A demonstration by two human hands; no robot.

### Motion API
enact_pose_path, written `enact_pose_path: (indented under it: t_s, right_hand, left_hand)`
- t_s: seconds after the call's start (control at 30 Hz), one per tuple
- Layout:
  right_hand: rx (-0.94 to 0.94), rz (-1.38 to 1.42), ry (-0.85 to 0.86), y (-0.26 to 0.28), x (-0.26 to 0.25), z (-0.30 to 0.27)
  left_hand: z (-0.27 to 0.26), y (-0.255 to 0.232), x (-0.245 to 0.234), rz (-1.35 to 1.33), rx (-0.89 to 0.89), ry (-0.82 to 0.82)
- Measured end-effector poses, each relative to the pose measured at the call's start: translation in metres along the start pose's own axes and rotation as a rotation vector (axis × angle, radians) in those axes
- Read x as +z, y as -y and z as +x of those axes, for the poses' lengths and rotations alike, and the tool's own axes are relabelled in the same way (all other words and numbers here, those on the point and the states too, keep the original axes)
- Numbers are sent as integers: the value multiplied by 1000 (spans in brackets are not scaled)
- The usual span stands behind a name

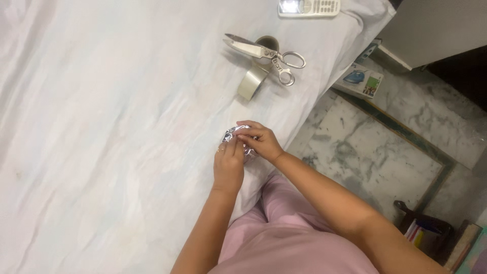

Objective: The person wraps a small item using blue and silver foil paper on a white-covered table. They fold the paper around the item, cut and apply clear tape with scissors, and adjust the wrapped package to secure the ends.

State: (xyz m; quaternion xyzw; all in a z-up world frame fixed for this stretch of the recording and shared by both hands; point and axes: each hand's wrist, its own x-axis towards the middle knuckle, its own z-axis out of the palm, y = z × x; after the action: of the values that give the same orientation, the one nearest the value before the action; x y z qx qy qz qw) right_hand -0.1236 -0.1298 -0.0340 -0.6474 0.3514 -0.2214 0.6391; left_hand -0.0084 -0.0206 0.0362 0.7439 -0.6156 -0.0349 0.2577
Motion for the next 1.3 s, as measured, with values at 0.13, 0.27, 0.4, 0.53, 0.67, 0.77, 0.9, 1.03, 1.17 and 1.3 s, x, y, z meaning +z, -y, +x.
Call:
enact_pose_path:
  t_s: [0.13, 0.27, 0.4, 0.53, 0.67, 0.77, 0.9, 1.03, 1.17, 1.3]
  right_hand:
    - [-18, -57, 30, 6, -4, 2]
    - [13, -106, 40, 12, -8, 5]
    - [9, -114, 72, 14, -14, 10]
    - [17, -70, 106, 8, -22, 12]
    - [33, 42, 162, -8, -32, 20]
    - [141, 158, 42, -29, -42, 29]
    - [457, 342, -263, -51, -56, 55]
    - [628, 359, -370, -61, -61, 83]
    - [767, 440, -328, -63, -59, 106]
    - [842, 460, -301, -71, -52, 125]
  left_hand:
    - [6, -7, 7, 60, -12, 156]
    - [11, -10, 16, 81, -3, 173]
    - [16, -10, 24, 52, -63, 185]
    - [18, -9, 22, -120, -200, 177]
    - [24, -9, 17, -266, -347, 104]
    - [26, -9, 16, -285, -427, 76]
    - [30, -12, 9, -284, -542, 63]
    - [37, -17, 3, -287, -623, 150]
    - [44, -21, -1, -274, -686, 185]
    - [45, -19, 2, -242, -719, 212]
